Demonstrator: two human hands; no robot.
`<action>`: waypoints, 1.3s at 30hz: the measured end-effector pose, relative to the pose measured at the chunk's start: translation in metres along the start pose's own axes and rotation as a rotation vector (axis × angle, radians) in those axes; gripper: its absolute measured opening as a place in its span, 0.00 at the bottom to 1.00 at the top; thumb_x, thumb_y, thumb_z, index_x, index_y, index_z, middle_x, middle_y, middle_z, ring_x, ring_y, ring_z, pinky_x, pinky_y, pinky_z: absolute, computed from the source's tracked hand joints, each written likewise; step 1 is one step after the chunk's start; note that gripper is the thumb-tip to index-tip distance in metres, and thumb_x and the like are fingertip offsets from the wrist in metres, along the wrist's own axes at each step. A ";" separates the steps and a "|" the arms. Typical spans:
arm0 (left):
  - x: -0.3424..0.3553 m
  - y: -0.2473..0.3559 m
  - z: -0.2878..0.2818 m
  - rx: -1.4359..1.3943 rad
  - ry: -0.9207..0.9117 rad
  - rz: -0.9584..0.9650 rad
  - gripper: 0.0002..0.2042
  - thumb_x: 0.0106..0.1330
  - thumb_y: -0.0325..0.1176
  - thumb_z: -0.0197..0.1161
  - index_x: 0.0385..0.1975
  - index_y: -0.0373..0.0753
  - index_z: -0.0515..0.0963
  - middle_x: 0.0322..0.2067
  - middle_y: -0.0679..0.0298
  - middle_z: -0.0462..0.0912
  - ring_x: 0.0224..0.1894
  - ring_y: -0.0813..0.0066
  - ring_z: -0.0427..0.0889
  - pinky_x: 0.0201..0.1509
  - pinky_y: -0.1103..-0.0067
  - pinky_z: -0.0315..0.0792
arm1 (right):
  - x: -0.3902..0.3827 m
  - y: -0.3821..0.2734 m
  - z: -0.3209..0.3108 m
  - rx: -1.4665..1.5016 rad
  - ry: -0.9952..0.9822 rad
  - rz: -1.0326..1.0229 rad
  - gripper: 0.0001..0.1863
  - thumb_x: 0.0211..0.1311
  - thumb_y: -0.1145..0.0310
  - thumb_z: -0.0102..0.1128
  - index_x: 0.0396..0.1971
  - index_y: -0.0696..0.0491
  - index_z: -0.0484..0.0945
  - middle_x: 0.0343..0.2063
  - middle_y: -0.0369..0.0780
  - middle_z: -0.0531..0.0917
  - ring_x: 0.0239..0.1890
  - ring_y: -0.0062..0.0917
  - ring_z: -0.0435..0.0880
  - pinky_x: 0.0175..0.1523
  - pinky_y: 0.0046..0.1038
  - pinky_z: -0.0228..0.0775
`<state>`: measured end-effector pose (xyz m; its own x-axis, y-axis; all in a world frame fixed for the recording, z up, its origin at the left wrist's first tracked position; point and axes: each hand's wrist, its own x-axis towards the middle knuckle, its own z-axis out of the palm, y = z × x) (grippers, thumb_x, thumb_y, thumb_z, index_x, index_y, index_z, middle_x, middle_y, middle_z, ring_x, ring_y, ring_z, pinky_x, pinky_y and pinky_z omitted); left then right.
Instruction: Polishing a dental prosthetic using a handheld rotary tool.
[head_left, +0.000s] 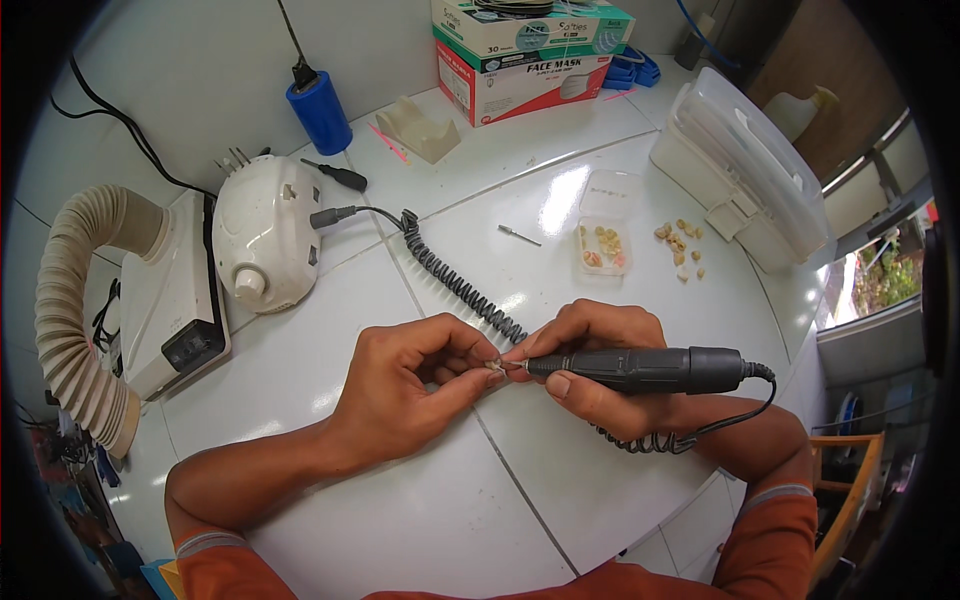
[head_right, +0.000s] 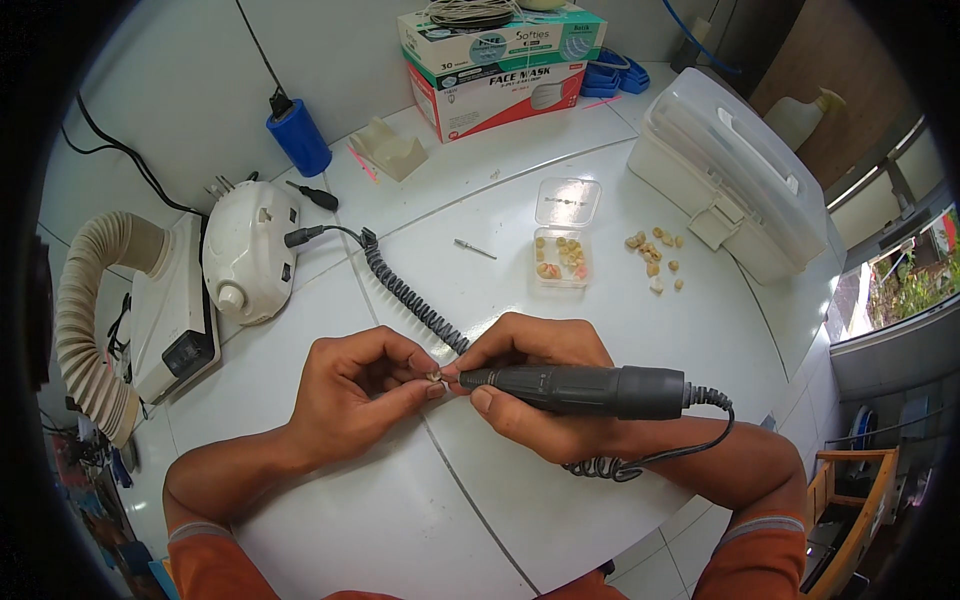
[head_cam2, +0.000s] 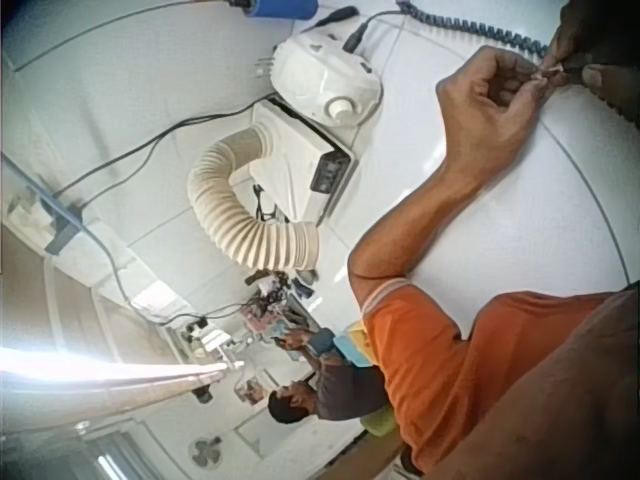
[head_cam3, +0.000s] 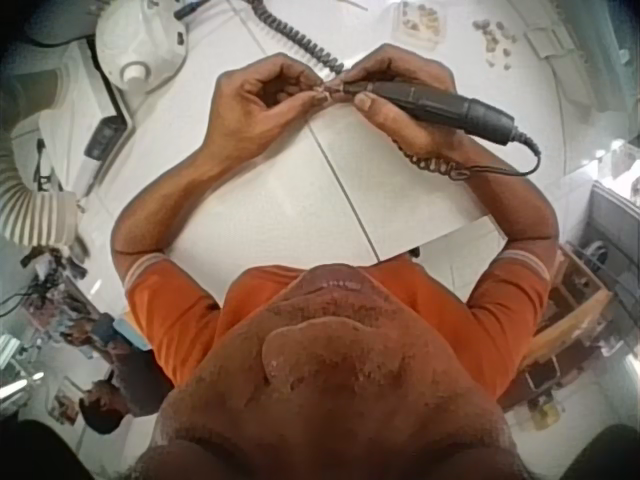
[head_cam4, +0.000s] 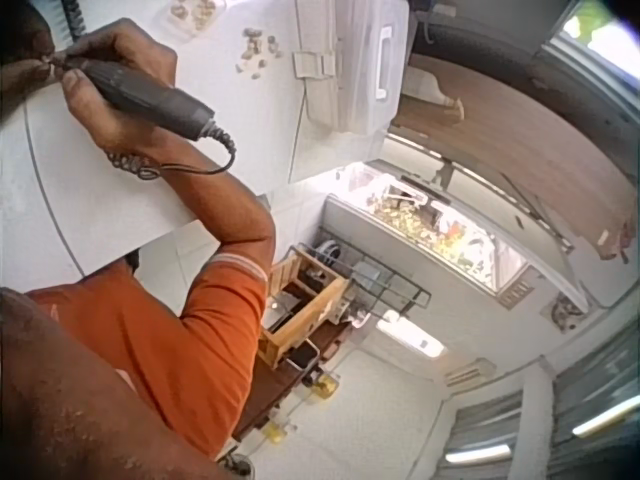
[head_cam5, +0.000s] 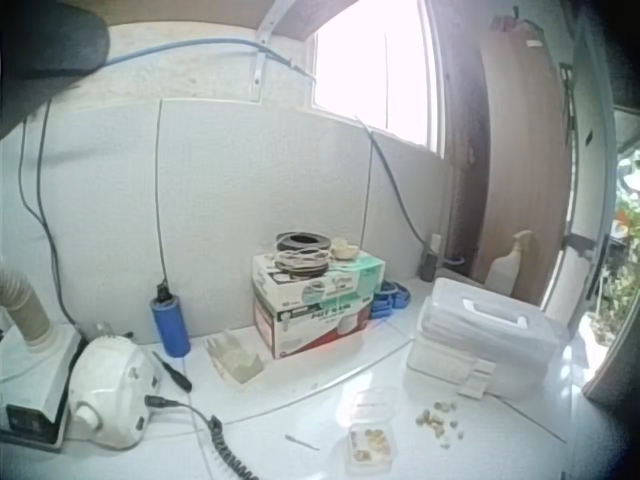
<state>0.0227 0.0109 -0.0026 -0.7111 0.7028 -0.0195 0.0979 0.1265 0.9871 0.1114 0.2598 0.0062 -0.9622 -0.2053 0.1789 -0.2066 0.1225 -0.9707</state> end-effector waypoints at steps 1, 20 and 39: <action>0.000 0.001 -0.001 0.023 -0.021 -0.005 0.06 0.73 0.23 0.73 0.44 0.29 0.86 0.37 0.59 0.93 0.40 0.80 0.91 0.44 0.83 0.84 | 0.000 0.001 0.000 -0.007 -0.003 -0.007 0.14 0.68 0.72 0.66 0.48 0.65 0.83 0.42 0.48 0.93 0.44 0.26 0.93 0.52 0.29 0.85; 0.000 0.005 -0.004 0.025 -0.032 -0.031 0.05 0.71 0.20 0.73 0.40 0.29 0.82 0.37 0.61 0.91 0.41 0.81 0.91 0.45 0.84 0.84 | -0.001 -0.003 -0.004 -0.034 -0.103 -0.010 0.13 0.67 0.72 0.62 0.47 0.64 0.79 0.50 0.58 0.90 0.54 0.38 0.92 0.64 0.40 0.83; -0.001 0.009 -0.002 0.020 -0.012 -0.076 0.06 0.69 0.22 0.73 0.40 0.30 0.83 0.35 0.63 0.92 0.36 0.84 0.89 0.42 0.84 0.83 | 0.000 0.001 -0.002 -0.071 -0.090 -0.043 0.13 0.67 0.73 0.62 0.47 0.64 0.79 0.49 0.58 0.90 0.52 0.38 0.93 0.61 0.39 0.85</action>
<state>0.0224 0.0098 0.0066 -0.7088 0.6988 -0.0963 0.0578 0.1936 0.9794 0.1110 0.2618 0.0057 -0.9332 -0.2973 0.2018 -0.2623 0.1797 -0.9481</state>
